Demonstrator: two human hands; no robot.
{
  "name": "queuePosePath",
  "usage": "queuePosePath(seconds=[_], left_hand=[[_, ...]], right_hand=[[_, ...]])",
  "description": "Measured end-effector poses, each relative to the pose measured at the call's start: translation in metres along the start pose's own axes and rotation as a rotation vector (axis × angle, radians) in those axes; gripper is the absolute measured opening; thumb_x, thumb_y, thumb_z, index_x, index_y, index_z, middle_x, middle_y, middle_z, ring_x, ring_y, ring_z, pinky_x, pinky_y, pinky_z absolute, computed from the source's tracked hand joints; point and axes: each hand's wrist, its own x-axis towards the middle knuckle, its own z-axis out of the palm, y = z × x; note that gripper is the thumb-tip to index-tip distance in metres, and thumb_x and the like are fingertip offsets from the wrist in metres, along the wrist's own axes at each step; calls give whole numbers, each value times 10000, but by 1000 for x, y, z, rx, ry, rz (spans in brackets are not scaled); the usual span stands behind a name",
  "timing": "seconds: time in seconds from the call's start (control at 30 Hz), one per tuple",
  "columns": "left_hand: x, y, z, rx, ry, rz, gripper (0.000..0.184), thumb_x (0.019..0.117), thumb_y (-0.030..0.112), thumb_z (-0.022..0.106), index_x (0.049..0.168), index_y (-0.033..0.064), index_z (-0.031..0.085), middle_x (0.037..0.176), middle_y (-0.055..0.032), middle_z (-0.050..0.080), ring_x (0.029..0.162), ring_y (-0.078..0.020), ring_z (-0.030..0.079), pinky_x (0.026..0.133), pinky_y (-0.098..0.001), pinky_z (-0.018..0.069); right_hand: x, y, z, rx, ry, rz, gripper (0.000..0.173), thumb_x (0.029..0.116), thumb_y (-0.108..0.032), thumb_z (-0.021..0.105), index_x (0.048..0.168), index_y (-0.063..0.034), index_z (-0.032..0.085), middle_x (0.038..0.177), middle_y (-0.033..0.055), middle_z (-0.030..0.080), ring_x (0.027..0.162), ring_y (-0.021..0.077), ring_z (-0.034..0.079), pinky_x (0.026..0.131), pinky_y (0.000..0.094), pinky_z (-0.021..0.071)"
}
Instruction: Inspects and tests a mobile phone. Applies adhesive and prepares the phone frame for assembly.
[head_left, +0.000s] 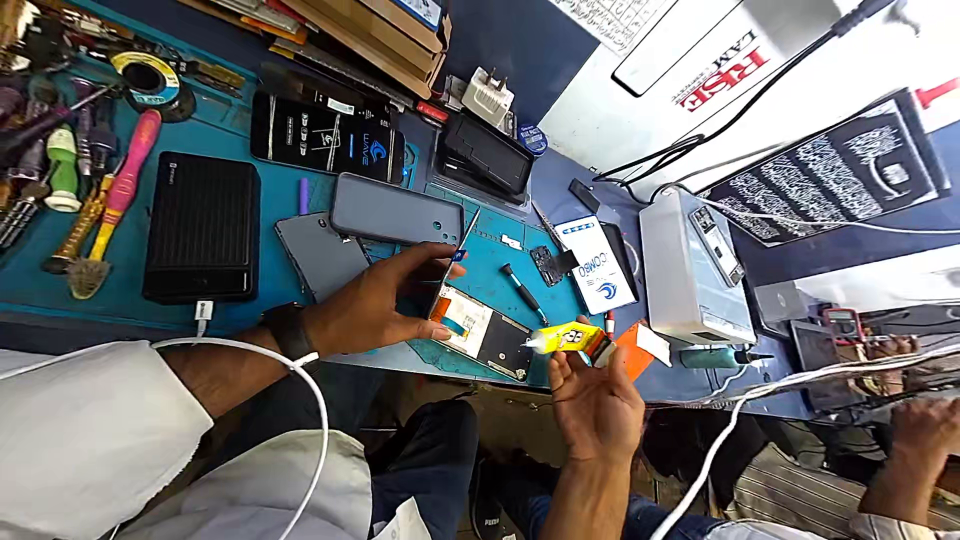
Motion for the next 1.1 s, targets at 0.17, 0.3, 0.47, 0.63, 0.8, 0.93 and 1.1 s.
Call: queuePosePath(seconds=[0.17, 0.3, 0.47, 0.63, 0.8, 0.93, 1.1], left_hand=[[0, 1, 1, -1, 3, -6, 849, 767, 152, 863, 1486, 42, 426, 1393, -80, 604, 1260, -176, 616, 1041, -326, 563], [1, 1, 1, 14, 4, -15, 851, 763, 164, 869, 1486, 50, 435, 1400, -70, 601, 1271, -170, 610, 1048, -320, 559], [0, 0, 0, 9, 4, 0, 844, 769, 178, 871, 1481, 44, 438, 1401, -69, 596, 1279, -162, 602, 1061, -318, 552], [0, -3, 0, 3, 10, -5, 853, 768, 205, 877, 1483, 44, 441, 1411, -76, 586, 1298, -172, 588, 1082, -326, 538], [0, -3, -1, -19, 8, 25, 857, 766, 215, 886, 1478, 32, 445, 1391, -83, 596, 1295, -186, 591, 1072, -340, 548], [0, -2, -1, -26, 13, 62, 838, 776, 226, 869, 1471, 24, 449, 1377, -96, 606, 1262, -208, 614, 1038, -349, 571], [0, 1, -1, 31, 21, 70, 864, 770, 273, 878, 1473, 18, 445, 1388, -83, 588, 1288, -179, 588, 1042, -311, 560]], right_hand=[[-3, 21, 15, -343, 20, -131, 387, 1099, -154, 427, 1466, -81, 527, 1163, 152, 683, 928, 208, 722, 857, 367, 618], [-4, 30, 13, -731, 54, -291, 384, 1003, -30, 579, 1385, -27, 612, 1041, 150, 724, 796, 221, 737, 774, 387, 648], [0, 36, 9, -1232, 64, -605, 212, 944, -119, 699, 1148, -103, 751, 1070, 66, 649, 848, 169, 704, 697, 347, 657], [-6, 29, 14, -1583, 27, -640, 174, 953, -219, 720, 1120, -170, 715, 892, -66, 743, 665, 52, 680, 572, 277, 590], [-7, 38, 9, -1468, 22, -738, 247, 966, -177, 680, 1197, -119, 744, 826, -43, 750, 618, 29, 662, 535, 225, 559], [-3, 52, 21, -1333, 30, -839, 223, 963, -127, 695, 1170, -60, 748, 926, 1, 767, 729, 36, 705, 637, 210, 600], [5, 68, 37, -1435, -56, -961, 246, 955, -142, 718, 1189, -83, 763, 1075, 38, 779, 921, 86, 741, 785, 261, 614]])
